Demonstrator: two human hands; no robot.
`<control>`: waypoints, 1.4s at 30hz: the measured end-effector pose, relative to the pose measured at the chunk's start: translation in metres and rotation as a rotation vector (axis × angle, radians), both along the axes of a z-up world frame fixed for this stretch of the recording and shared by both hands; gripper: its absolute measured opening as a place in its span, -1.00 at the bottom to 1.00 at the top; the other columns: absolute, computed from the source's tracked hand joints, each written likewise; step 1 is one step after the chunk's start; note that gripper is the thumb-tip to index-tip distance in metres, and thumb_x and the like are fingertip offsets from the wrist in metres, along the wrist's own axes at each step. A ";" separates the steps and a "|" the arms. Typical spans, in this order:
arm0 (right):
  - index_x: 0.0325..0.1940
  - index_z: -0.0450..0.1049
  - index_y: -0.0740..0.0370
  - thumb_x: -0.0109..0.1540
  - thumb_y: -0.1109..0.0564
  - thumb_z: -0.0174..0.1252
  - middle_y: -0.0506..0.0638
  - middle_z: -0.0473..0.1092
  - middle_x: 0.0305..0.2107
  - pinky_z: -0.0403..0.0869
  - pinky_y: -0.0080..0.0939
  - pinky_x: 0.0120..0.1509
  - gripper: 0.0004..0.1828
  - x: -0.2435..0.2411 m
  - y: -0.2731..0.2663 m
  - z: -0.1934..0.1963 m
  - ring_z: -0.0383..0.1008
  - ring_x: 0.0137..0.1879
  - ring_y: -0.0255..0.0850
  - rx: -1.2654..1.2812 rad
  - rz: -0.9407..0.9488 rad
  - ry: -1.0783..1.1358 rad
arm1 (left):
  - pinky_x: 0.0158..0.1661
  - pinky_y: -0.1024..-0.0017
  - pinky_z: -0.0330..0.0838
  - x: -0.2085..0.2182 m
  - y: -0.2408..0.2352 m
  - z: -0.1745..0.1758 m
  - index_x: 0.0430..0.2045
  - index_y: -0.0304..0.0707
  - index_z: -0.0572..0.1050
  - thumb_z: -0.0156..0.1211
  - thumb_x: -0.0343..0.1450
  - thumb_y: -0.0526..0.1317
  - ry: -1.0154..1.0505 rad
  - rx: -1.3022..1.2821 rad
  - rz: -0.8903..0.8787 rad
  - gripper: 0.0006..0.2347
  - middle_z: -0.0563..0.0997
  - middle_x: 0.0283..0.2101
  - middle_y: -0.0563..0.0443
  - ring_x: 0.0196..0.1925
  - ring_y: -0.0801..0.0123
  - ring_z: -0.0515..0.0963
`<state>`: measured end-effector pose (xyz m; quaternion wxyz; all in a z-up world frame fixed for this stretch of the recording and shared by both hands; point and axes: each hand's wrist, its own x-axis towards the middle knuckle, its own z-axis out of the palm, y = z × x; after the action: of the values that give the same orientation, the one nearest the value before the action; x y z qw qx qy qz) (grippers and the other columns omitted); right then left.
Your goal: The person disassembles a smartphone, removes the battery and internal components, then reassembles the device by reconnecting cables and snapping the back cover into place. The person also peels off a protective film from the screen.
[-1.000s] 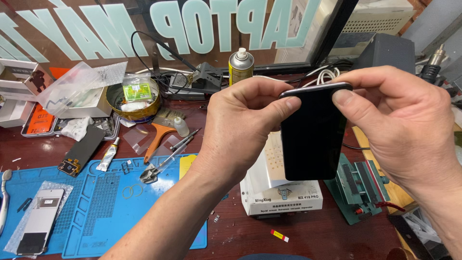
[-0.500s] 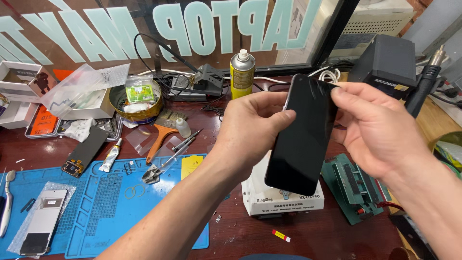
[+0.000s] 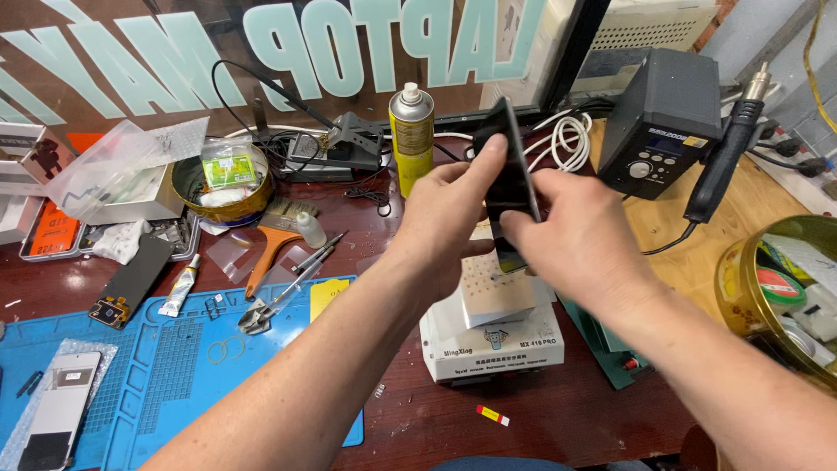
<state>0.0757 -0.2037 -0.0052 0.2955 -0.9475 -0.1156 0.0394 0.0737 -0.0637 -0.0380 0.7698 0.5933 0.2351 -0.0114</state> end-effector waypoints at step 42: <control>-0.10 0.68 0.13 0.12 0.04 0.38 -0.04 0.58 -0.40 0.52 -0.23 -0.12 -0.71 0.097 -0.030 -0.112 0.57 -0.27 -0.27 0.207 0.161 0.093 | -0.32 0.39 0.62 -0.009 0.008 -0.075 -0.01 -0.37 0.57 0.33 0.30 -0.38 0.129 0.342 0.041 -0.66 0.68 -0.33 -0.06 -0.35 0.38 0.70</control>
<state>0.1729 -0.2338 -0.1175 0.3925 -0.8968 -0.1809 0.0945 0.0649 -0.0557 -0.1127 0.6412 0.7086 0.2945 0.0068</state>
